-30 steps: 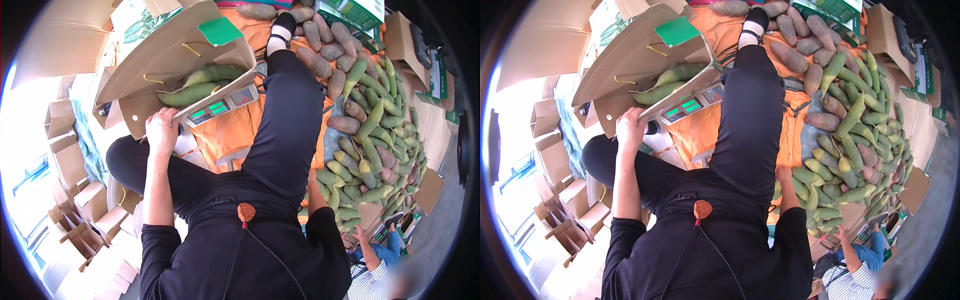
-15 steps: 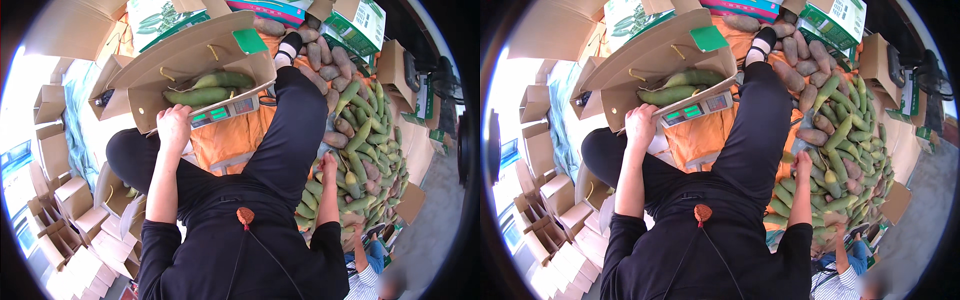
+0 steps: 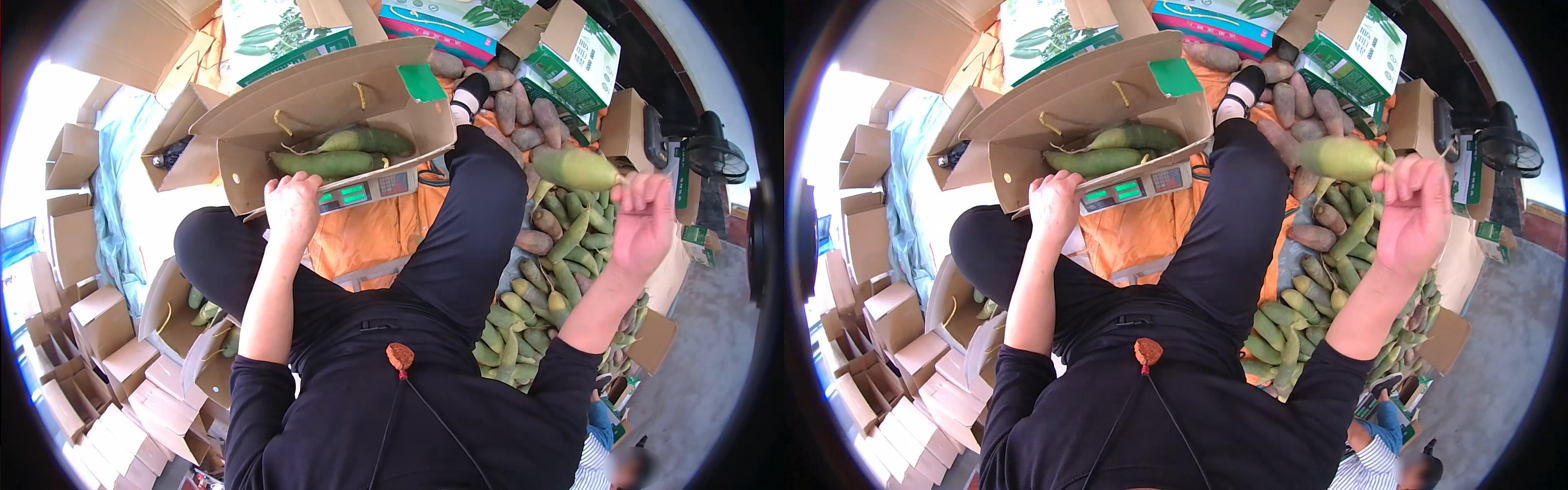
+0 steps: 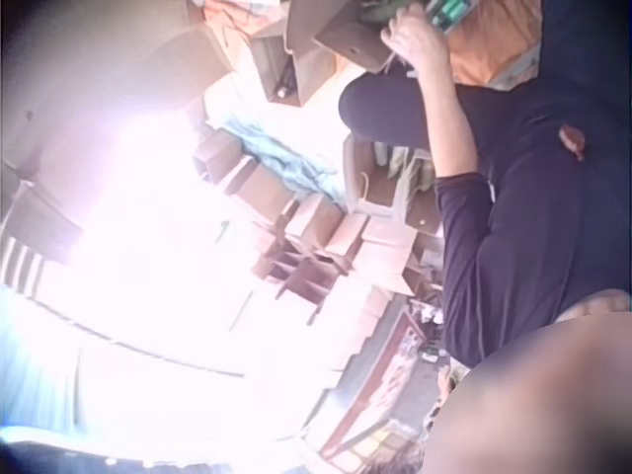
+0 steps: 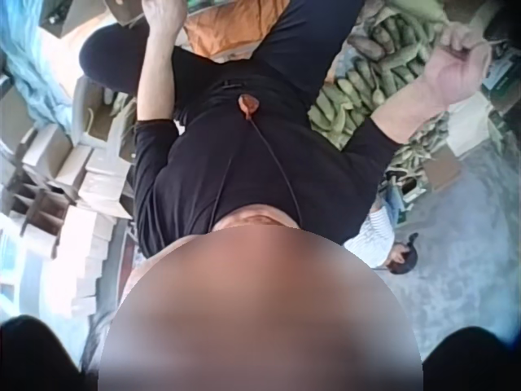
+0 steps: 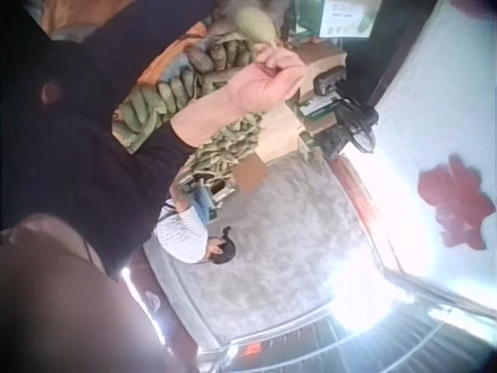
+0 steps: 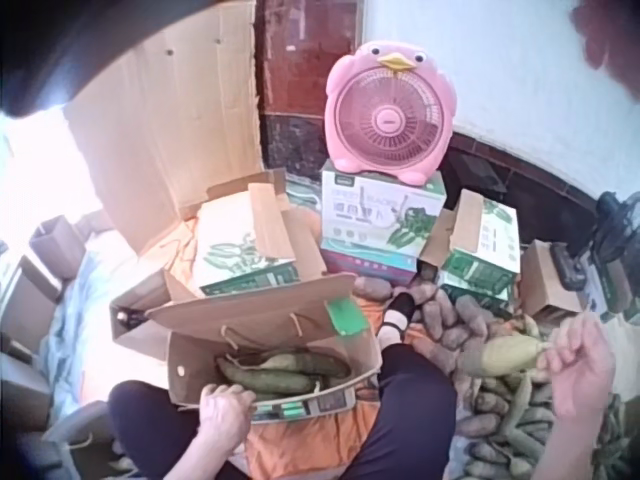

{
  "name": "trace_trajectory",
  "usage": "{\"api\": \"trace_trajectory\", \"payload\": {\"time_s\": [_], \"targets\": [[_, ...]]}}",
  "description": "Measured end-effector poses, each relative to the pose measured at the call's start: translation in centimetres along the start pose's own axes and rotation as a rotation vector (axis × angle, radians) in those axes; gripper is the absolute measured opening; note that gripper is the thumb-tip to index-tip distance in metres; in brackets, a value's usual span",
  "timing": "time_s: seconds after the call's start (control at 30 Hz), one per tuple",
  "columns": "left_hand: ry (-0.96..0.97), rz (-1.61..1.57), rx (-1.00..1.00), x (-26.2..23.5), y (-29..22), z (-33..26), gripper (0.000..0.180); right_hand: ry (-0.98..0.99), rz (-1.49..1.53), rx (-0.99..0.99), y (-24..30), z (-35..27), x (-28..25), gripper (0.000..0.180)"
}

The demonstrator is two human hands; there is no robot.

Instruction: Sort, weigh, and pack green produce into boxes.

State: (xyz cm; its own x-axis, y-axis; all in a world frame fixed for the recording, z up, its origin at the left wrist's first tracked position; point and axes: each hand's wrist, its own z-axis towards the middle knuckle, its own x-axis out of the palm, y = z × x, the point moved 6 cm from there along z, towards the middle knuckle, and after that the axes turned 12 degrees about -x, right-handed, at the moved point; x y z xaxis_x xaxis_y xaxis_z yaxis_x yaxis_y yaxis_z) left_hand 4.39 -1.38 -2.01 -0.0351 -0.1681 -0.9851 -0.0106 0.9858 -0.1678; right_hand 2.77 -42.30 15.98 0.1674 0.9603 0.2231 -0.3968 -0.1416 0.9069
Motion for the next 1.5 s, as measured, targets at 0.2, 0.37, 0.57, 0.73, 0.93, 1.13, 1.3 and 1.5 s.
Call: {"api": "trace_trajectory", "payload": {"time_s": [0.2, 0.37, 0.57, 0.73, 0.93, 1.13, 1.3, 1.5], "targets": [[-0.002, 0.007, 0.009, 0.0, -0.1, 0.0, 0.007, 0.179, 0.545, 0.097, -0.4, 2.4, 8.6, 0.027], [0.021, 0.035, -0.008, -0.2, 0.0, -0.1, 0.012, 0.225, 0.438, 0.068, -6.6, 2.9, 14.5, 0.032], [0.036, 0.066, -0.015, -0.1, 0.0, 0.0, 0.012, 0.508, 0.049, 0.189, -13.3, 0.6, 19.5, 0.024], [0.007, 0.032, 0.029, 0.2, 0.0, -0.2, 0.01, 0.536, -0.154, 0.256, -13.5, -0.9, 16.5, 0.029], [0.0, 0.069, 0.031, 0.3, -0.2, 0.1, 0.012, 0.128, -0.253, 0.27, -13.4, -2.2, 1.5, 0.025], [0.094, 0.133, 0.006, 0.3, -0.6, 0.4, 0.016, -0.199, -0.536, 0.593, -16.8, -12.4, -12.0, 0.021], [0.161, 0.083, -0.015, 0.6, -0.7, 0.5, 0.018, -0.284, -0.694, 0.777, -20.4, -23.2, -19.4, 0.016], [0.124, 0.079, -0.018, -0.1, -0.3, 0.1, 0.017, -0.131, -0.742, 1.06, -28.3, -38.1, -23.7, 0.011]]}}
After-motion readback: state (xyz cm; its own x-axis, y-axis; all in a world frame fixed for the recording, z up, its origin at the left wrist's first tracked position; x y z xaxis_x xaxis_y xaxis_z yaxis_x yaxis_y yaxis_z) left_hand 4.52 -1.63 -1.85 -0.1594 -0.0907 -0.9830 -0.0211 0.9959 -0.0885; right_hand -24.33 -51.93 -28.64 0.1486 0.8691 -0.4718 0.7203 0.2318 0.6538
